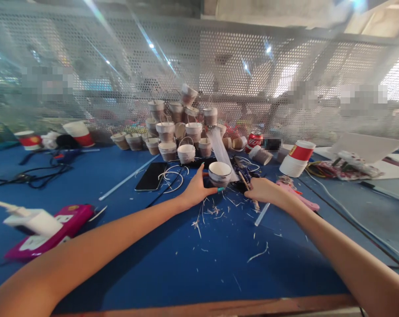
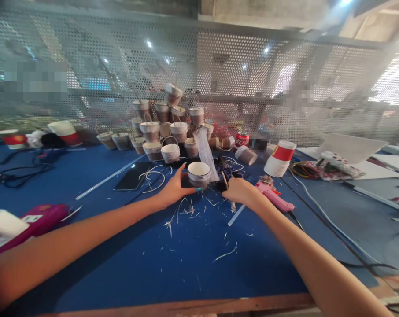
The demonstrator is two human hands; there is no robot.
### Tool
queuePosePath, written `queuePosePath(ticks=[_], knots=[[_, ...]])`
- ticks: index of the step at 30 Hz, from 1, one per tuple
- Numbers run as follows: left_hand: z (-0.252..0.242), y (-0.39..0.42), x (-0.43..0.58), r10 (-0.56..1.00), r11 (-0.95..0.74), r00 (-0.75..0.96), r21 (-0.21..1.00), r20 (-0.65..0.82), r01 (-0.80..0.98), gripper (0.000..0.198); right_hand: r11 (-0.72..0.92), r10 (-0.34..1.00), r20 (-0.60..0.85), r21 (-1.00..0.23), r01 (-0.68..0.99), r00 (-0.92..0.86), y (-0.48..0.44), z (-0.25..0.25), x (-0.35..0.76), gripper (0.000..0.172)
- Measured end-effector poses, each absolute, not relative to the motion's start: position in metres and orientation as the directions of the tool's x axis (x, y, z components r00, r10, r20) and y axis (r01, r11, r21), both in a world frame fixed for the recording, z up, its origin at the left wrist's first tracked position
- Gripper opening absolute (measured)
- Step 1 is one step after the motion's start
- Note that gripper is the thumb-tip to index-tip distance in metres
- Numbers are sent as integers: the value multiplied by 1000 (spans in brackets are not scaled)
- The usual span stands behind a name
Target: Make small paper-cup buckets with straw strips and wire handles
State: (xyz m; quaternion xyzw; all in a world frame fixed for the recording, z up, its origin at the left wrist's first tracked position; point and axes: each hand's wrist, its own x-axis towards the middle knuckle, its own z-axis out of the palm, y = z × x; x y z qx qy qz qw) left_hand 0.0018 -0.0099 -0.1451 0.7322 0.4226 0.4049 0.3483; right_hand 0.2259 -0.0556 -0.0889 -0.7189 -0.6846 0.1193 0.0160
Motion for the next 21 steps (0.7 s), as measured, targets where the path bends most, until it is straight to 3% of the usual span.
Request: queuePosePath(ticks=[3, 7, 9, 11, 13, 15, 18, 21], knots=[[-148, -8, 2, 921, -376, 215, 888, 325, 264, 91, -79, 994, -87, -187, 979, 64, -53, -88, 229, 19], [-151, -6, 1, 930, -361, 165, 901, 329, 239, 87, -103, 961, 226, -242, 965, 160, -43, -88, 245, 22], [-151, -6, 1, 935, -352, 151, 898, 322, 262, 90, -55, 944, 281, -387, 921, 175, -34, -95, 252, 22], [-154, -5, 1, 935, -353, 124, 898, 332, 263, 91, -27, 963, 196, -611, 791, 184, -27, -104, 257, 20], [-159, -5, 0, 928, -373, 101, 892, 359, 255, 89, -23, 974, 140, -727, 686, 180, -23, -109, 258, 21], [-163, -6, -1, 911, -410, 82, 871, 404, 270, 84, 30, 938, 277, -662, 749, 207, -24, -110, 258, 20], [-161, -9, -8, 872, -462, 37, 797, 487, 389, 73, 161, 777, 615, -405, 900, 138, -31, -105, 254, 25], [-139, -11, -19, 816, -491, 83, 611, 572, 621, 64, 312, 718, 696, -341, 887, 15, -37, -101, 249, 26]])
